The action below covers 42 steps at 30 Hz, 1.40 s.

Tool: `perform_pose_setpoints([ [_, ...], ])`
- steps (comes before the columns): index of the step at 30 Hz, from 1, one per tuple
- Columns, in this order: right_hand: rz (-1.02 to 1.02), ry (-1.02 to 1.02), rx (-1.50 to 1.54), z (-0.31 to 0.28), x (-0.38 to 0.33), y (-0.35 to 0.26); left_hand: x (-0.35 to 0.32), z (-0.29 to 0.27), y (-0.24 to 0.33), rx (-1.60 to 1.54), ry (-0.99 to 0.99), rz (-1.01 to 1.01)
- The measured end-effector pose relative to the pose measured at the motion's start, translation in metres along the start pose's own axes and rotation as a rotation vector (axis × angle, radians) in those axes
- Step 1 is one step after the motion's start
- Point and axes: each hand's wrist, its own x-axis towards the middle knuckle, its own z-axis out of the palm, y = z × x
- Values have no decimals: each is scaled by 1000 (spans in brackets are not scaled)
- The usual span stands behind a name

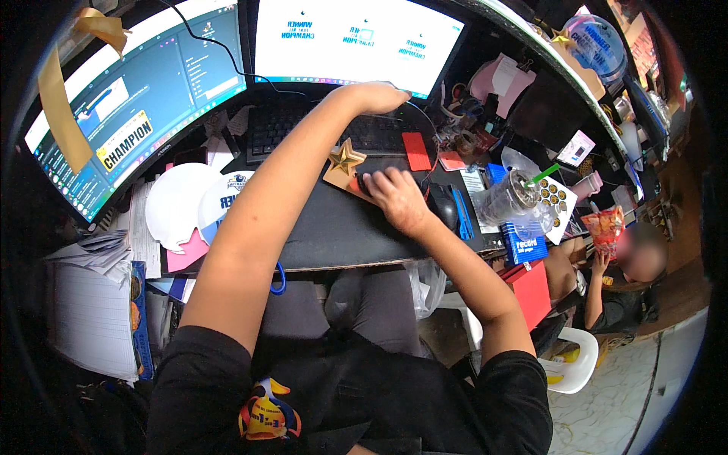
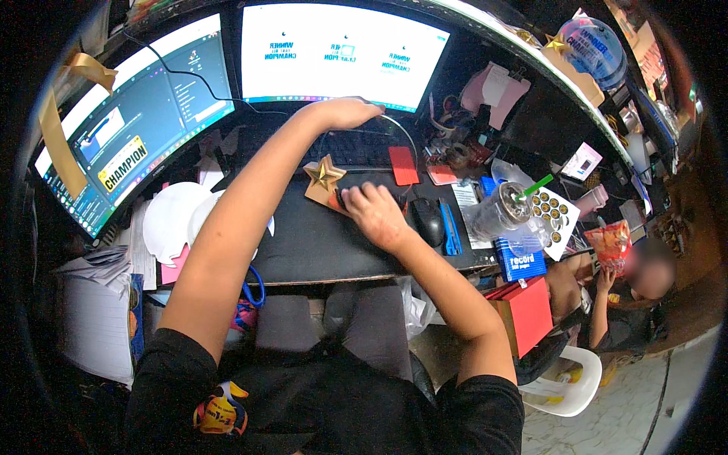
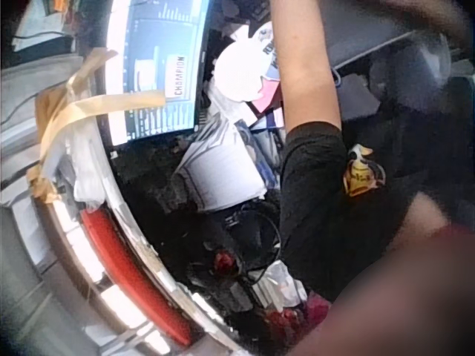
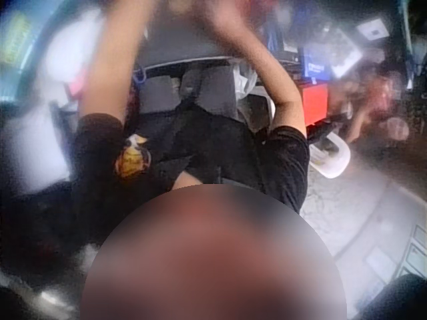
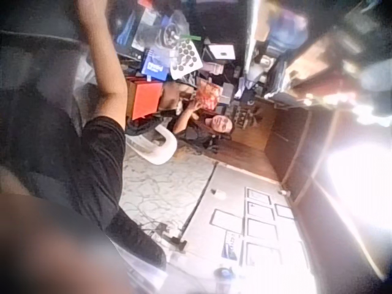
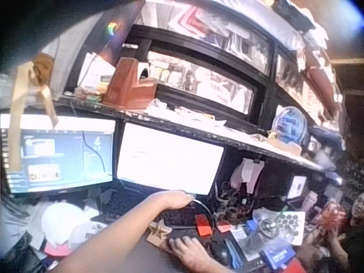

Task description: The person cuts a white paper shape with scissors, then wipes a clear circular acrylic award base with a red cloth. They attach a gold star to the base and secure it with a ribbon, completing the assembly of a single award.

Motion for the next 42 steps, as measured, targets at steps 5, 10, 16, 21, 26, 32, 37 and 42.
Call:
perform_pose_setpoints([
  [5, 195, -99, 39, 38, -29, -30, 4, 8, -6, -6, -34, -18],
  [10, -64, -202, -31, 4, -17, -1, -2, 10, -15, -71, -18, 29],
  [16, 264, 171, -224, -37, 17, 29, -10, 20, -20, -610, -61, 7],
  [21, -131, 88, -64, -28, -6, -11, -13, 20, -19, -593, -46, 62],
  [26, 172, 141, -73, -30, -9, 23, -18, 20, -18, -647, -64, 30],
  [32, 173, 135, -127, -19, -27, 12, -14, 22, -19, -648, -47, 97],
  [37, 195, 101, -21, -12, -51, -6, -17, 20, -19, -692, -79, 32],
  [42, 201, 274, -233, -24, 25, 55, -25, 18, -20, -856, -49, -36],
])
